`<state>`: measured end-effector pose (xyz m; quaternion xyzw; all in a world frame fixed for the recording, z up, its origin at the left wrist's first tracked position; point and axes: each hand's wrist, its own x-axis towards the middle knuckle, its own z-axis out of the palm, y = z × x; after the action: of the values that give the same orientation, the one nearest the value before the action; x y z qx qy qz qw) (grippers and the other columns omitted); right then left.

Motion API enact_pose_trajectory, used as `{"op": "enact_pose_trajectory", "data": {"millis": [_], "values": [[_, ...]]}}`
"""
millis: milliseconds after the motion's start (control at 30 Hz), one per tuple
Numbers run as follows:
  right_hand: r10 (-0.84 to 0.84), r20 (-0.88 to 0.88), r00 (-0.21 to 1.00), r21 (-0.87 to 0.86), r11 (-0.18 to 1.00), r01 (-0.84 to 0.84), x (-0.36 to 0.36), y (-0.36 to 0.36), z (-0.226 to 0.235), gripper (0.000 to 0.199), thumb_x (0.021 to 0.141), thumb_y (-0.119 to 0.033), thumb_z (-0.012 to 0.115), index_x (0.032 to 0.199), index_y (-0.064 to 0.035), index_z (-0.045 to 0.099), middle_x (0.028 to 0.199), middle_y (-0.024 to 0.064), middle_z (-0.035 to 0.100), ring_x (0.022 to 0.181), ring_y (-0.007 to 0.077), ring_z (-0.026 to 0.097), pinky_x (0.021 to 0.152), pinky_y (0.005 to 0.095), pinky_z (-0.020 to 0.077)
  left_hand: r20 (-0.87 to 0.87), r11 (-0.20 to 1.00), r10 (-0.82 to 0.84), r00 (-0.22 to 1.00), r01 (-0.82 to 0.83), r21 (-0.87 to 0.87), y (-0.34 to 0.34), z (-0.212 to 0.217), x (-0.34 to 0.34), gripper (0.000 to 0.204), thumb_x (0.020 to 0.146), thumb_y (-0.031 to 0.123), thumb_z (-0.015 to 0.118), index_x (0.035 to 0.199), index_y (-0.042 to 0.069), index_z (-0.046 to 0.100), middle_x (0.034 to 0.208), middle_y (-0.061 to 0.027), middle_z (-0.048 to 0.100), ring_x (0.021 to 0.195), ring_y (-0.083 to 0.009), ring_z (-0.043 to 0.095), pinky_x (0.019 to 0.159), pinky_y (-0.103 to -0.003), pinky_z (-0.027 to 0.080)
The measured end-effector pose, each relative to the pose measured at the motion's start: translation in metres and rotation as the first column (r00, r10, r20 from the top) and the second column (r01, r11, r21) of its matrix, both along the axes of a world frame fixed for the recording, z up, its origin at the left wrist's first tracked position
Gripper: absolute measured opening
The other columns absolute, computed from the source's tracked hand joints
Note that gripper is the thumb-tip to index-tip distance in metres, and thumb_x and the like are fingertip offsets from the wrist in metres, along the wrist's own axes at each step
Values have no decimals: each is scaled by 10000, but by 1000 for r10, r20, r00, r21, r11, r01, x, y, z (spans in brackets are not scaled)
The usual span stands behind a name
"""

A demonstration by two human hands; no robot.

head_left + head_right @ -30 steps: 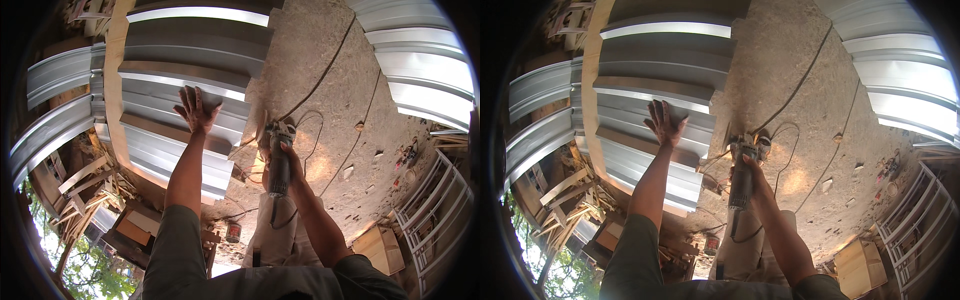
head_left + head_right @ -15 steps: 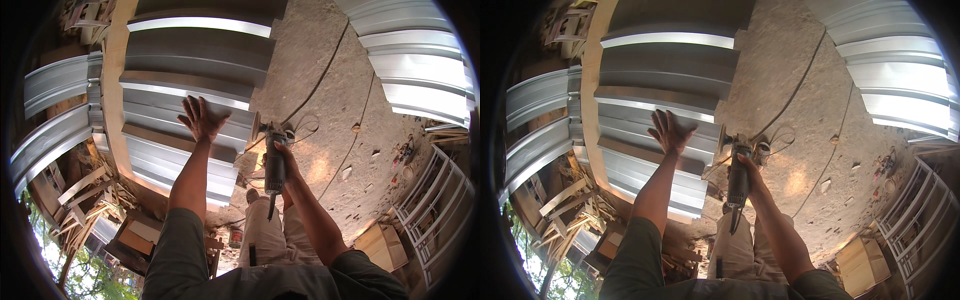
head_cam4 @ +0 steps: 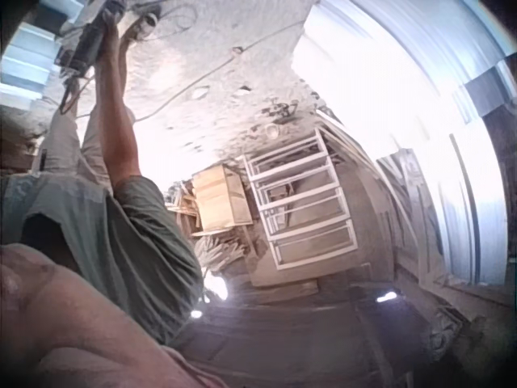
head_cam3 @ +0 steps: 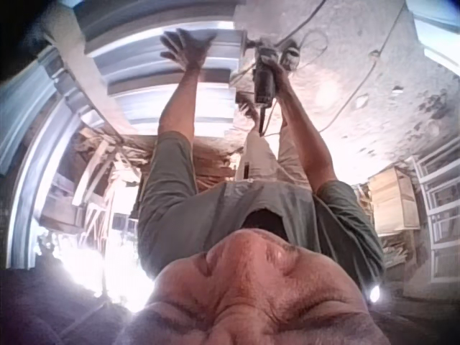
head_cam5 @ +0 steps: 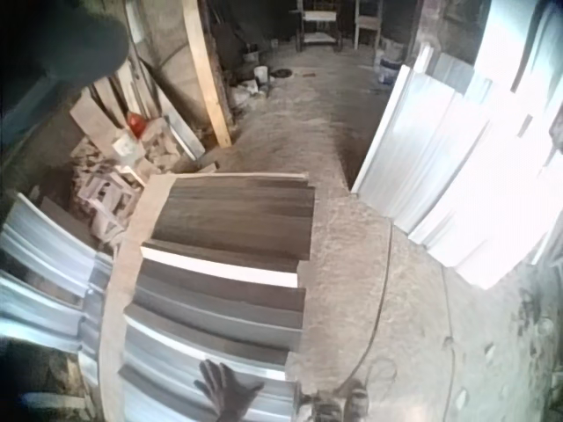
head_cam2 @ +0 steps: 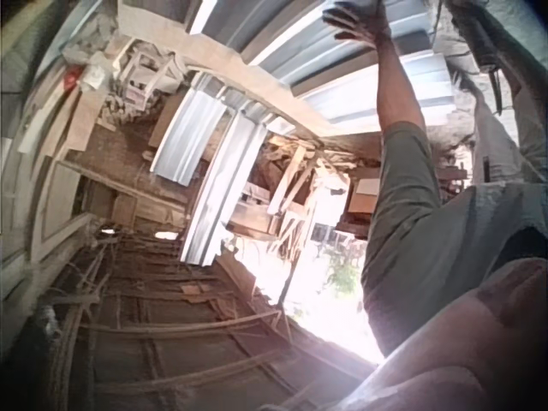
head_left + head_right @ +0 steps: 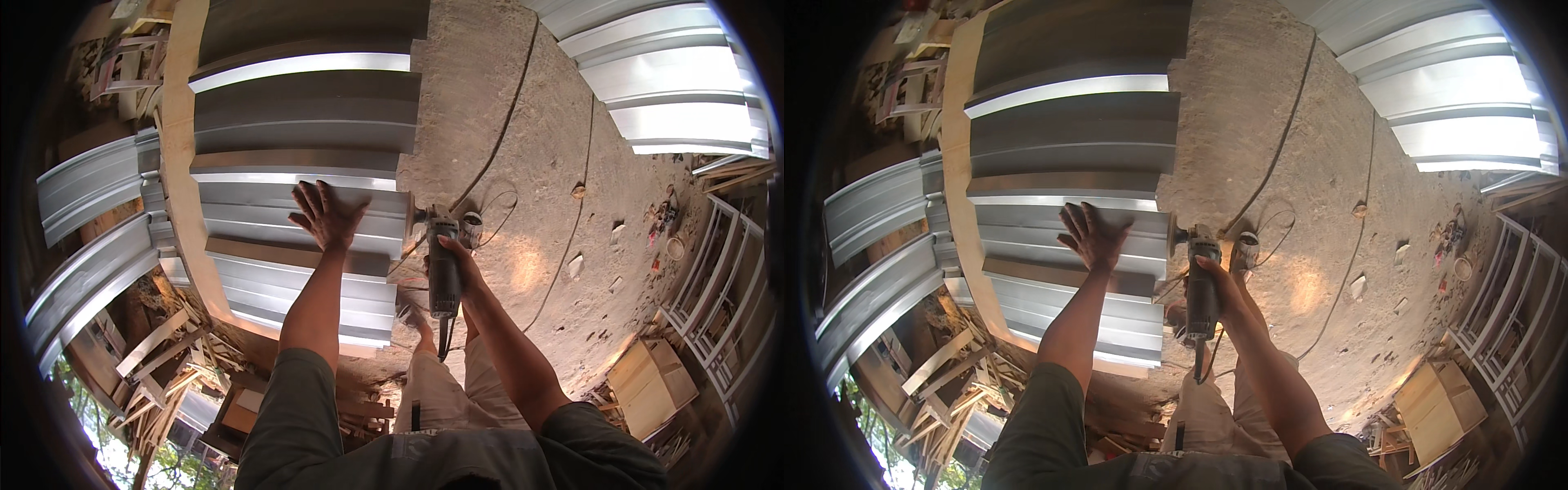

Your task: The person uses an angle grinder to cut sections of corrugated metal sheets resting on a wooden board. They lift the cut metal pieces and move them to a stack.

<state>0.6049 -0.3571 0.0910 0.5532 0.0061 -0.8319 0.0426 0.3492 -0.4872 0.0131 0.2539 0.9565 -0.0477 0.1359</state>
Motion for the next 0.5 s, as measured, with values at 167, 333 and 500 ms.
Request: {"op": "enact_pose_trajectory", "data": {"millis": [167,333,500], "values": [[-8,12,1000,-13,1000,8,3,-11,9,514,858,-496,759,1060,-44,619,827,97,684,648,196,684,578,333,599,-74,999,-21,997,23,28,-4,-6,2,1299,663,878,679,1641,145,238,1724,-183,77,1597,-360,-31,1191,-721,-28],[-36,8,999,-23,999,36,12,-24,11,486,860,-488,756,1058,-63,625,843,85,689,655,188,686,583,331,596,-100,998,-41,994,46,50,-6,-14,6,1307,661,883,676,1645,150,224,1724,-183,73,1597,-362,-21,1194,-721,-6],[-58,-11,998,-55,997,57,24,-43,7,505,858,-480,761,1065,-39,626,849,103,697,671,209,701,624,325,610,-143,996,-64,988,72,51,-11,-21,7,1323,652,877,690,1649,153,209,1726,-177,70,1599,-357,-25,1194,-723,15]]}}
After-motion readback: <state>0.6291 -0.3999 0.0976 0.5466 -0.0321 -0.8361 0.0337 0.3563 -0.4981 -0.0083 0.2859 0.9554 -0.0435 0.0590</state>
